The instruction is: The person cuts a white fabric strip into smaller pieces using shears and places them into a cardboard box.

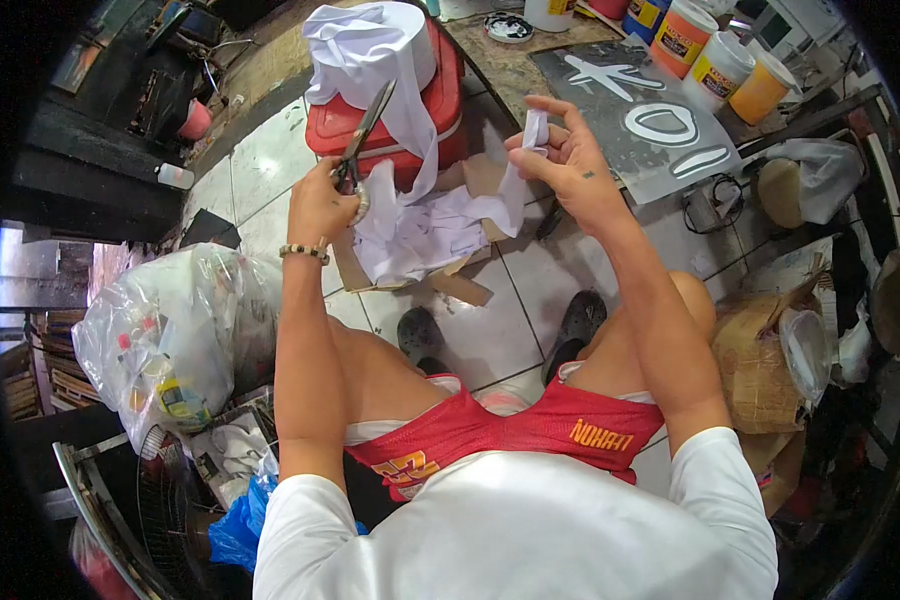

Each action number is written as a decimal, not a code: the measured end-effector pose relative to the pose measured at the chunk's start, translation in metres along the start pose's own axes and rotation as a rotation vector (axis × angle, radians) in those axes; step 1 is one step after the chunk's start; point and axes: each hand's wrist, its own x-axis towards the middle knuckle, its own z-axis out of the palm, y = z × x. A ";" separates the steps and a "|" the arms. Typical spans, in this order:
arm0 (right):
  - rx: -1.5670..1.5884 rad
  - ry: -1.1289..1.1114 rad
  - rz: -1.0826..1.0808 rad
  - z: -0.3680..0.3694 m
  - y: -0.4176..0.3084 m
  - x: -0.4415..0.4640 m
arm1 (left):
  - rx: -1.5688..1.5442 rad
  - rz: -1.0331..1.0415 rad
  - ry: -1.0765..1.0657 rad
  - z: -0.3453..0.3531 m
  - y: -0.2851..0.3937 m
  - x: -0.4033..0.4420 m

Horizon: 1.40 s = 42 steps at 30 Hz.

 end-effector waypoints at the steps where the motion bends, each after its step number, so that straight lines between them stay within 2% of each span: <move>1: 0.019 0.021 -0.002 0.000 -0.003 0.000 | 0.053 -0.046 -0.007 -0.003 0.000 -0.001; 3: 0.028 0.044 -0.033 -0.003 -0.009 0.006 | 0.101 -0.074 0.012 -0.003 -0.002 0.004; 5: 0.039 0.071 -0.002 -0.009 -0.016 0.004 | -0.517 -0.155 -0.084 0.007 -0.004 0.004; 6: 0.021 0.079 -0.022 -0.016 -0.021 0.008 | -0.861 -0.177 -0.212 0.001 0.023 -0.002; 8: 0.081 0.130 -0.033 -0.028 -0.023 0.013 | -1.242 -0.039 -0.398 0.003 0.055 -0.017; 9: 0.063 0.135 -0.047 -0.035 -0.024 0.016 | -1.353 0.023 -0.551 0.009 0.066 -0.025; 10: 0.094 0.174 -0.054 -0.043 -0.024 0.017 | -1.660 -0.134 -0.843 0.014 0.079 -0.031; 11: 0.124 0.212 -0.063 -0.051 -0.027 0.019 | -1.603 0.091 -0.929 0.026 0.085 -0.045; 12: 0.144 0.244 -0.053 -0.056 -0.032 0.019 | -1.661 0.087 -1.017 0.037 0.101 -0.059; 13: 0.130 0.248 -0.063 -0.062 -0.035 0.018 | -1.761 -0.095 -1.193 0.041 0.117 -0.068; 15: 0.128 0.323 -0.093 -0.074 -0.037 0.017 | -1.701 -0.115 -1.229 0.068 0.124 -0.086; 17: 0.151 0.331 -0.114 -0.083 -0.038 0.015 | -1.794 -0.163 -1.348 0.075 0.134 -0.099; 21: 0.275 0.261 -0.133 -0.078 -0.045 0.002 | -1.813 -0.108 -1.328 0.098 0.134 -0.098; 24: 0.288 0.131 -0.072 -0.067 -0.059 -0.011 | -1.780 -0.122 -1.118 0.093 0.141 -0.087; 27: 0.311 0.018 -0.080 -0.066 -0.064 -0.018 | -1.797 -0.093 -1.078 0.087 0.141 -0.070; 32: 0.319 -0.013 -0.112 -0.074 -0.067 -0.019 | -1.488 0.074 -0.895 0.068 0.142 -0.064; 35: 0.264 0.070 -0.122 -0.079 -0.070 -0.020 | -1.474 0.042 -0.914 0.062 0.141 -0.064; 36: 0.224 0.070 -0.146 -0.083 -0.067 -0.018 | -1.412 0.158 -0.858 0.063 0.138 -0.066; 37: 0.184 0.071 -0.169 -0.086 -0.065 -0.017 | -1.406 0.165 -0.865 0.065 0.137 -0.065; 38: 0.183 0.079 -0.175 -0.090 -0.063 -0.016 | -1.478 0.073 -0.904 0.066 0.137 -0.064; 39: 0.095 0.046 -0.127 -0.095 -0.062 -0.016 | -1.549 -0.022 -0.940 0.066 0.137 -0.064; 42: -0.032 -0.001 -0.015 -0.097 -0.062 -0.015 | -1.442 0.069 -0.893 0.061 0.138 -0.066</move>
